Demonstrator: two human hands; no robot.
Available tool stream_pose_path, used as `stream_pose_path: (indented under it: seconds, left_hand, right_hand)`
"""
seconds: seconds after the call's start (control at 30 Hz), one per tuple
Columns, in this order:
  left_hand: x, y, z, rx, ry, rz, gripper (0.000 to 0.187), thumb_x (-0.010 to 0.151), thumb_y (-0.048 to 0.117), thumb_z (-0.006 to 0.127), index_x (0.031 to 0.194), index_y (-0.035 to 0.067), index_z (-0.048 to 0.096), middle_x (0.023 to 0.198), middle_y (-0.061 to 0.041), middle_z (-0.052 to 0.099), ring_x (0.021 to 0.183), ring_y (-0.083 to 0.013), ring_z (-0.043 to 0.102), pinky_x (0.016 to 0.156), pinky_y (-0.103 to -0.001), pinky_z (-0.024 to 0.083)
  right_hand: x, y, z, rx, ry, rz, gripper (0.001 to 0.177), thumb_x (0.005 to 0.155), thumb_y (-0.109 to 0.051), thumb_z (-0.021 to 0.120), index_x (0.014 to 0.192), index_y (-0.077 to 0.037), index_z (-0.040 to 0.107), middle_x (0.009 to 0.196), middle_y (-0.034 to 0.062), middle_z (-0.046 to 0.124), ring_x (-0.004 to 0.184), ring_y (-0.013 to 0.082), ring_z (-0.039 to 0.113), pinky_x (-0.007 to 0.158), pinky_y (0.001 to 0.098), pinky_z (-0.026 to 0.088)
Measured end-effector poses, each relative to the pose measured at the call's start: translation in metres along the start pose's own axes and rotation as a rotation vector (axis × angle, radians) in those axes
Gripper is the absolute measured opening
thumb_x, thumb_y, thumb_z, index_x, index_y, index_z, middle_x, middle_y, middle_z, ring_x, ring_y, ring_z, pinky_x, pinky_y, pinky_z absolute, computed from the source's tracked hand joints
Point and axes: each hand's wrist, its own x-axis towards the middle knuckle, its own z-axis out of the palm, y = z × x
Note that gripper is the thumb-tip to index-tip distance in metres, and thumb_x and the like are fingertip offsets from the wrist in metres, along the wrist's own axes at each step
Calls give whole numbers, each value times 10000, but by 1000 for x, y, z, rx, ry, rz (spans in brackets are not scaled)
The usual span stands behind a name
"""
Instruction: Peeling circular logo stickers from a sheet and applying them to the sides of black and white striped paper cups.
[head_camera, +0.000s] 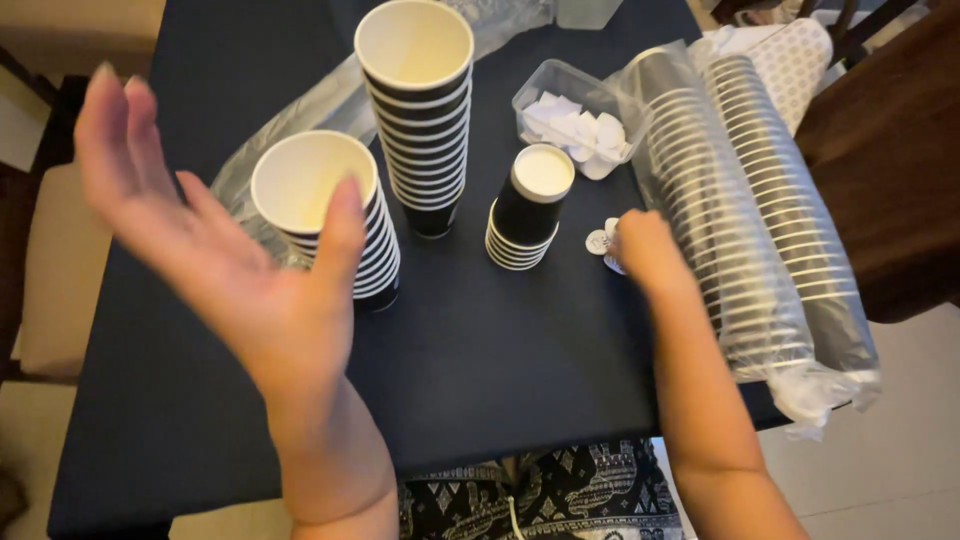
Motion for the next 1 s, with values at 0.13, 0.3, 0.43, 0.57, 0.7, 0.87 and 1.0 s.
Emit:
stream_pose_path:
  seconds: [0.13, 0.3, 0.43, 0.57, 0.7, 0.87, 1.0]
  left_hand:
    - [-6, 31, 0, -66, 16, -5, 625, 1069, 116, 679, 1571, 244, 329, 1669, -47, 337, 1660, -272, 341, 1489, -529, 270]
    - [-11, 36, 3, -197, -35, -27, 555, 1061, 201, 651, 1526, 160, 350, 1642, -97, 368, 1607, -243, 373, 1431, -435, 321]
    - [-14, 33, 8, -280, -111, 36, 510, 1049, 158, 626, 1490, 106, 377, 1601, -174, 383, 1602, -297, 397, 1401, -411, 349]
    - [-15, 41, 7, -225, -140, 9, 462, 1015, 124, 615, 1427, 68, 416, 1544, -173, 421, 1561, -295, 413, 1371, -403, 372]
    - [-15, 43, 8, -205, -174, 25, 441, 997, 88, 611, 1398, 61, 431, 1534, -178, 417, 1549, -308, 424, 1372, -419, 392]
    - [-16, 42, 9, -184, -162, 18, 421, 1001, 99, 605, 1384, 58, 434, 1526, -189, 417, 1536, -321, 436, 1357, -426, 409]
    - [-17, 43, 15, -202, -173, 34, 412, 991, 83, 594, 1371, 24, 447, 1510, -210, 415, 1540, -336, 424, 1381, -440, 384]
  right_hand:
    - [-9, -15, 30, 16, 53, 121, 98, 912, -14, 560, 858, -20, 642, 902, 246, 683, 816, 473, 671, 742, 553, 533]
    - [0, -15, 25, -68, 96, 95, 153, 863, -23, 600, 711, -37, 603, 766, 175, 676, 717, 423, 637, 660, 492, 505]
    - [-4, -6, 23, -30, 151, 24, 254, 878, -175, 656, 677, -20, 640, 750, 170, 666, 745, 426, 645, 684, 502, 487]
    - [-9, -5, 24, 35, 90, 19, 93, 826, -138, 695, 794, -56, 668, 816, 162, 706, 872, 407, 672, 750, 516, 495]
    - [-4, -4, 35, 185, 228, -67, 19, 803, 0, 547, 785, 7, 548, 1069, 154, 596, 956, 419, 603, 741, 522, 487]
    - [-11, -13, 22, 128, 242, -51, 163, 831, 16, 455, 685, -49, 488, 734, 105, 584, 687, 420, 574, 588, 526, 380]
    - [-10, -4, 22, 207, 347, 58, 270, 917, -138, 555, 1050, -96, 787, 951, 145, 760, 897, 420, 691, 798, 527, 516]
